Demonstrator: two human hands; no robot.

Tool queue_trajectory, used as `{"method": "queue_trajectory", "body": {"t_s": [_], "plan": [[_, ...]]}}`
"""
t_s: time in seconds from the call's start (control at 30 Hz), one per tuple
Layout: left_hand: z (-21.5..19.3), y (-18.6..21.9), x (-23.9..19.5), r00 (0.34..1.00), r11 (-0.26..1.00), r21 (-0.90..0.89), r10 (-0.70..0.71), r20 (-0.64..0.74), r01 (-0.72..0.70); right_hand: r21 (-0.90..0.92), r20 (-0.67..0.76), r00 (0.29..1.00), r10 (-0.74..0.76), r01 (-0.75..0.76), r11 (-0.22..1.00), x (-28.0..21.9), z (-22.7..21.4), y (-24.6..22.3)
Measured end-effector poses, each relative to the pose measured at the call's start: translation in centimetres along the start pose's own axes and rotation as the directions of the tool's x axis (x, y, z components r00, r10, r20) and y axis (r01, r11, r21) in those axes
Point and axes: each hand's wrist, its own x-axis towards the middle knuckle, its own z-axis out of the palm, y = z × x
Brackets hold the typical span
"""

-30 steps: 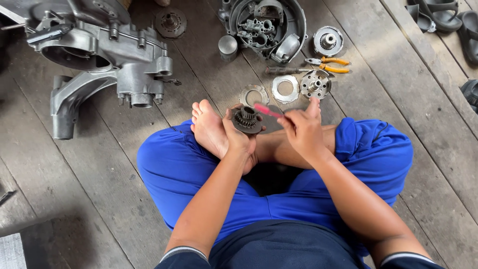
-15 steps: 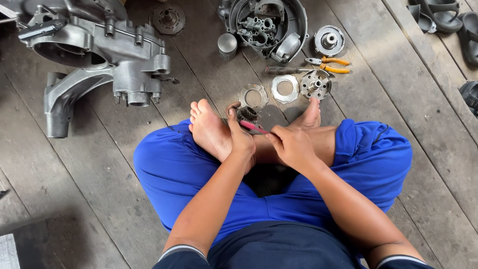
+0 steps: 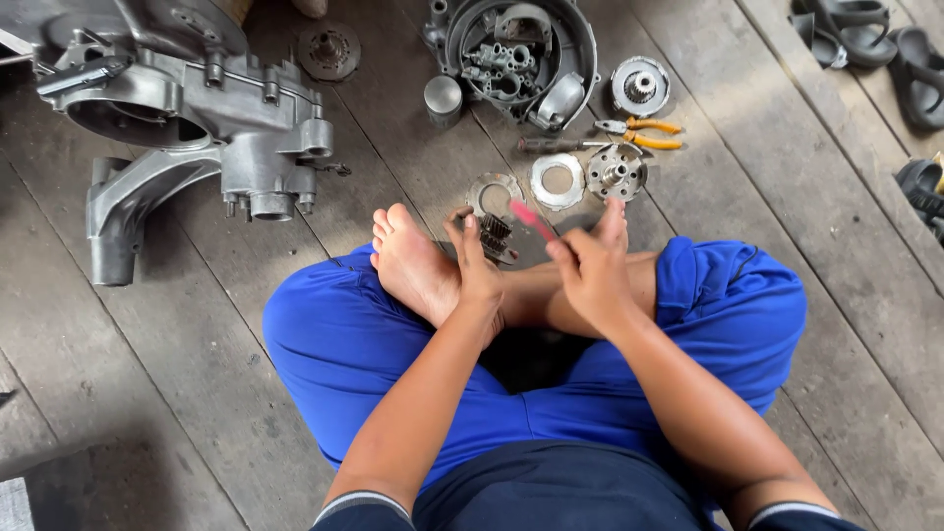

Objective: Cleaning a motorcycle engine component using a small brush

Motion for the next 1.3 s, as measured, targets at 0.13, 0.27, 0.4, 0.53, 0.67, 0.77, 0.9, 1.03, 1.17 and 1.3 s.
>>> {"method": "queue_trajectory", "body": {"t_s": [0.13, 0.27, 0.4, 0.53, 0.67, 0.77, 0.9, 1.03, 1.17, 1.3], "plan": [[0.3, 1.7, -0.6, 0.998, 0.997, -0.042, -0.06, 0.004, 0.061, 0.081, 0.324, 0.945, 0.033, -0.063, 0.995, -2.0, 1.0, -0.4], [0.3, 1.3, -0.2, 0.998, 0.987, -0.15, -0.059, 0.007, 0.059, -0.007, 0.337, 0.941, -0.026, 0.029, 1.0, -1.0, 0.9, 0.4], [0.3, 1.4, -0.3, 1.0, 0.987, -0.157, -0.011, 0.013, 0.013, 0.041, 0.339, 0.939, -0.058, 0.047, 0.998, -0.8, 0.3, 0.6], [-0.9, 0.9, 0.1, 0.979, 0.985, 0.003, 0.172, 0.106, -0.174, -0.235, 0.331, 0.944, -0.012, 0.095, 0.967, -1.1, 0.5, 1.3], [-0.5, 2.1, -1.1, 0.909, 0.927, 0.099, 0.326, 0.26, -0.361, -0.067, 0.051, 0.998, -0.041, 0.044, 0.997, 0.8, -3.1, -2.4], [-0.5, 2.8, -1.5, 0.865, 0.882, 0.167, 0.368, 0.341, -0.441, -0.081, 0.132, 0.988, -0.086, 0.097, 0.992, 0.8, -3.5, -2.3], [0.0, 4.0, -1.4, 0.814, 0.77, 0.306, 0.442, 0.375, -0.559, 0.009, 0.06, 0.996, -0.071, 0.07, 0.997, 2.6, -5.4, -3.0], [0.8, 6.1, -2.7, 0.743, 0.657, 0.374, 0.465, 0.482, -0.654, 0.127, 0.159, 0.983, -0.091, 0.071, 0.989, 2.0, -5.1, -0.4], [1.1, 5.3, -2.8, 0.684, 0.548, 0.412, 0.548, 0.481, -0.728, -0.021, 0.183, 0.983, -0.025, 0.03, 0.999, 1.7, -3.6, 3.6], [1.2, 5.1, -2.9, 0.633, 0.471, 0.423, 0.568, 0.525, -0.774, 0.109, 0.276, 0.961, -0.016, -0.015, 0.994, 3.8, -8.0, -4.5]]}}
